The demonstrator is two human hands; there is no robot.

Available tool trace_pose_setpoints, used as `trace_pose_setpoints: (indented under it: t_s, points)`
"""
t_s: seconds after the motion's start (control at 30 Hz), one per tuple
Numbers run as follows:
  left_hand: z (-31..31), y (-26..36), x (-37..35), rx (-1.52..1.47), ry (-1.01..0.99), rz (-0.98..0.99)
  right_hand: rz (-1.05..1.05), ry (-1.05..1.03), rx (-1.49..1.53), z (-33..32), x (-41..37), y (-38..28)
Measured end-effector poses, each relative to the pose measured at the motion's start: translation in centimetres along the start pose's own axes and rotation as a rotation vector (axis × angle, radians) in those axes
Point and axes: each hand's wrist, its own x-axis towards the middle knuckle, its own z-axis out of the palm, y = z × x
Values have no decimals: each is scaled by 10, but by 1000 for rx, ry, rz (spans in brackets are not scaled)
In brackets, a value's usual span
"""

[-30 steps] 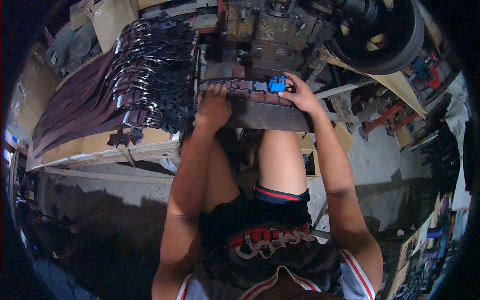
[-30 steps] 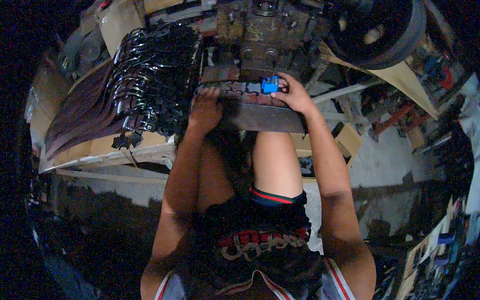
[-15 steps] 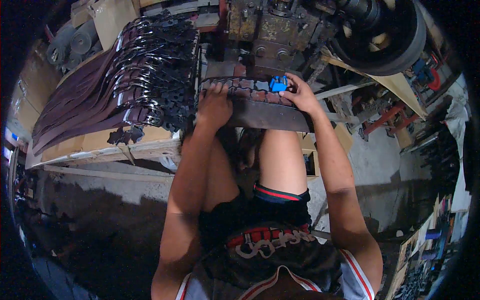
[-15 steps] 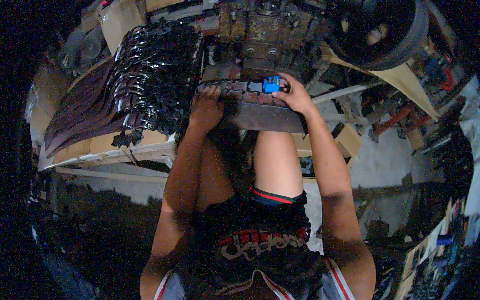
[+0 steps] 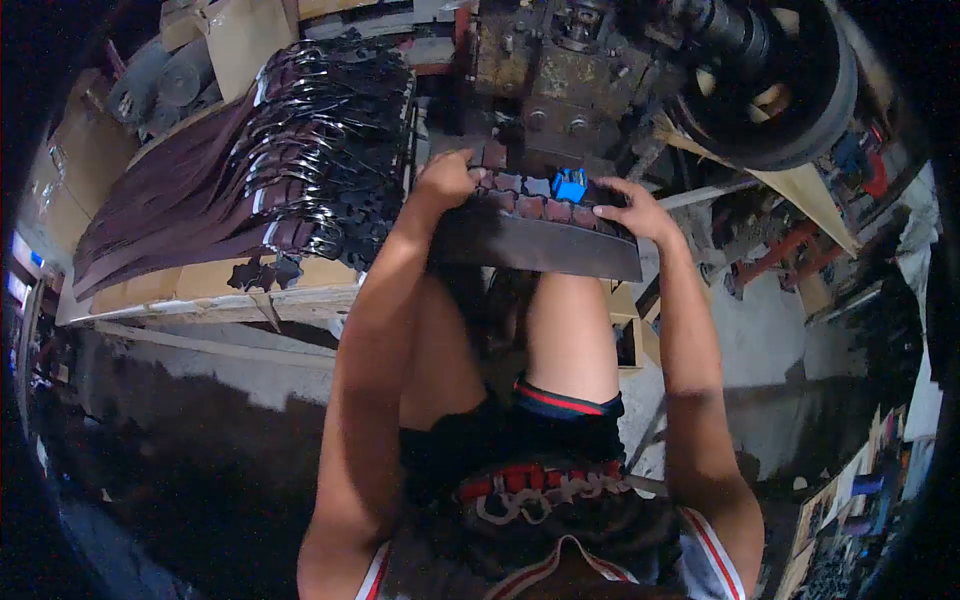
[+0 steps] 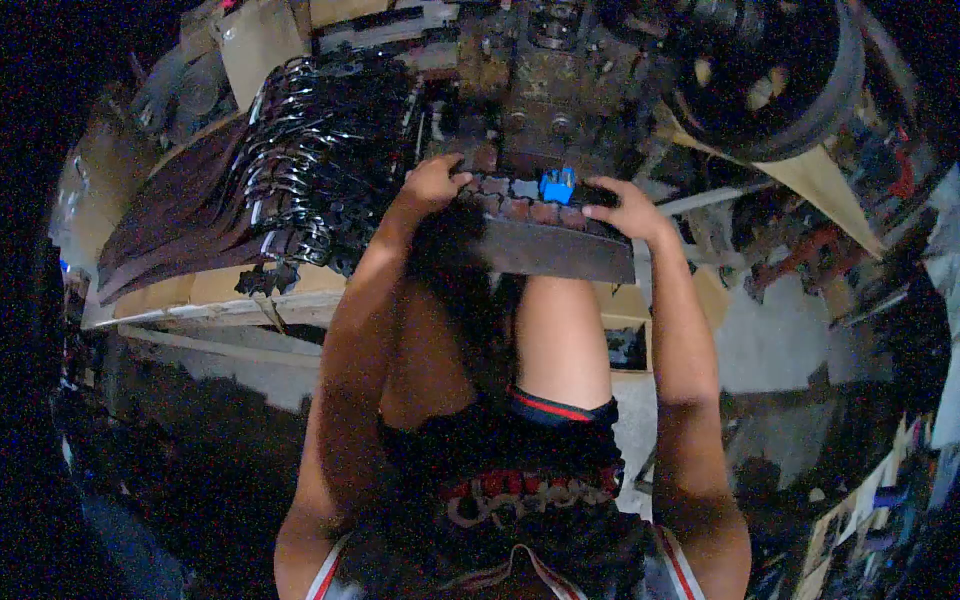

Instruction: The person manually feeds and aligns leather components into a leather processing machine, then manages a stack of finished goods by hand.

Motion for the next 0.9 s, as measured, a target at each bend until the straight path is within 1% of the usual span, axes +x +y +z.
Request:
trace_pose_setpoints:
  t_s: [0.03,0.1,0.13,0.23,0.33,0.43,0.53,0.63,0.73,0.87,0.9]
  points:
    - [-1,2,10,64,-137,-121,-11,-19,-5,-2,1,-1]
    - [-5,-6,22,-85,-254,-139,-24,-51,-8,-2,1,1]
    - [-6,-12,25,-159,-316,-147,-63,-57,-21,-3,3,2]
    - [-5,-31,27,-287,-270,-39,-121,-99,-64,-7,9,3]
    - [-3,-40,34,-366,-335,-60,-208,-166,-97,-11,16,8]
    - [-1,-42,33,-296,-271,-6,-178,-232,-129,-15,9,7]
    - [2,-46,34,-359,-262,32,-173,-176,-217,-13,-3,11]
    - [4,-47,34,-388,-282,-10,-33,-119,-49,-6,-12,7]
    - [3,-48,36,-393,-330,-25,-97,3,-423,0,-25,-6]
    - [8,-51,36,-391,-319,-37,-152,30,-312,15,-43,-15]
    - [7,-50,36,-392,-322,-39,-180,19,-325,14,-43,-15]
